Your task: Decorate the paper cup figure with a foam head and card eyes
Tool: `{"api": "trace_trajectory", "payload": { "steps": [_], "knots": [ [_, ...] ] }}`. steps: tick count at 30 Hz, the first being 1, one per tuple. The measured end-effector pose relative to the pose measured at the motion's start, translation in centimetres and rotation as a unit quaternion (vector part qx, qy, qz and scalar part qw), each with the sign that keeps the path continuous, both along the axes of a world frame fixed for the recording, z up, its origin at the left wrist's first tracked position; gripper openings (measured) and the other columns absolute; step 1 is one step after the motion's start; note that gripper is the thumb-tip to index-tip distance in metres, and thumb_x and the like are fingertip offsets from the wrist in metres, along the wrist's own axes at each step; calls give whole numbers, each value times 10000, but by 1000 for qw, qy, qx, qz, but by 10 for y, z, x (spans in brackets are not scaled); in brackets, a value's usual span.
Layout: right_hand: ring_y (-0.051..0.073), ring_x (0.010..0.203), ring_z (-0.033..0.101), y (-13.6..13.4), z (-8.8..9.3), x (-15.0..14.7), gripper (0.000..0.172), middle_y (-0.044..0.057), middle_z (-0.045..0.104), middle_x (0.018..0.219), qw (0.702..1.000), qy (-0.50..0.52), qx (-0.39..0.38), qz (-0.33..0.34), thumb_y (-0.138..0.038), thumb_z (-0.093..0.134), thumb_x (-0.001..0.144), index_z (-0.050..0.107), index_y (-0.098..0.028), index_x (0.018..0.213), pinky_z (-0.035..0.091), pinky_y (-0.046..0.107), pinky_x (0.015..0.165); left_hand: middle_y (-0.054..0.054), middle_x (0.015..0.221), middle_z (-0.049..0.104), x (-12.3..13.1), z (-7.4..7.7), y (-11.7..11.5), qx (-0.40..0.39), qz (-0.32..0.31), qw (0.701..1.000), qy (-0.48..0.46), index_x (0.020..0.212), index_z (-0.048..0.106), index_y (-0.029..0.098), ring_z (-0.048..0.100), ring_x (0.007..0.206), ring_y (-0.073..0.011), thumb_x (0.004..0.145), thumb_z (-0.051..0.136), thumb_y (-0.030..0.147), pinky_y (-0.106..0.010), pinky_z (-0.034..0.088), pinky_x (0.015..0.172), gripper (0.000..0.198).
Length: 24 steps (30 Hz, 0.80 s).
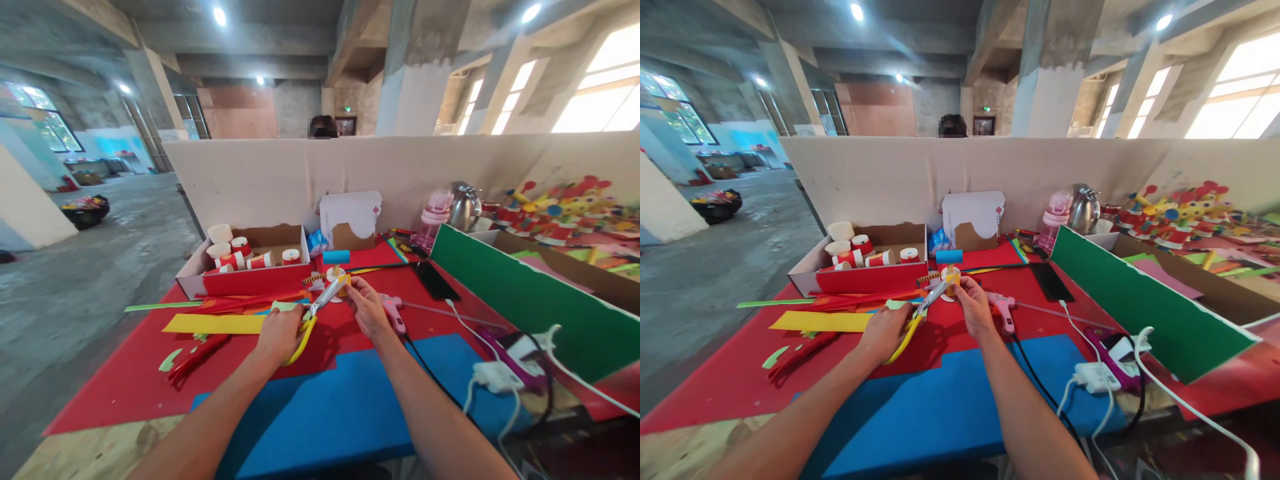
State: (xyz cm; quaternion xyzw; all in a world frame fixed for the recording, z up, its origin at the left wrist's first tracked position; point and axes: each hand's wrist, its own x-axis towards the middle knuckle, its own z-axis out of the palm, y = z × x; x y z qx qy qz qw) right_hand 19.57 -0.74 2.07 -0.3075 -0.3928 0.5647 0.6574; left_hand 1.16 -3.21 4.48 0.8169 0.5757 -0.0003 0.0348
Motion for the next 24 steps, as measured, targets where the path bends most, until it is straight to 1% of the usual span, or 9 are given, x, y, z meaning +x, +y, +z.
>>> {"api": "trace_trajectory", "payload": {
  "steps": [4,9,14,18,24],
  "knots": [
    [144,763,622,-1,1,0,278,-23,675,806,1000,-1,2,1,-383,789,604,630,-223,767,501,294,779,-122,870,685,0,0,0,1,-1,1000,3,1064,530,183,637,869,-265,877,404,352,-356,411,830,282],
    [135,732,615,-1,1,0,277,-26,673,789,1000,-2,-4,-2,-381,798,591,638,-226,755,502,288,772,-137,899,682,0,0,0,-9,-5,1000,11,1086,520,176,628,895,-284,863,421,305,-363,421,807,276],
    [160,773,624,-1,0,-1,282,-16,677,807,1000,-13,-1,-2,-394,794,588,633,-229,749,507,311,784,-140,914,680,0,2,0,-21,3,1000,11,1085,520,177,626,905,-289,864,421,282,-365,426,798,264],
    [154,786,624,-1,0,-1,274,-19,675,808,1000,-12,-2,-2,-387,789,599,638,-227,762,502,303,793,-140,909,680,1,4,0,-22,6,1000,11,1081,526,174,627,904,-286,868,412,281,-366,426,802,264],
    [137,734,618,0,-1,-1,279,-24,672,790,1000,-4,2,-2,-378,795,593,643,-221,766,502,287,767,-140,917,681,1,4,-1,-23,5,1000,15,1088,529,171,634,898,-276,865,397,251,-360,428,802,271]
  ]
}}
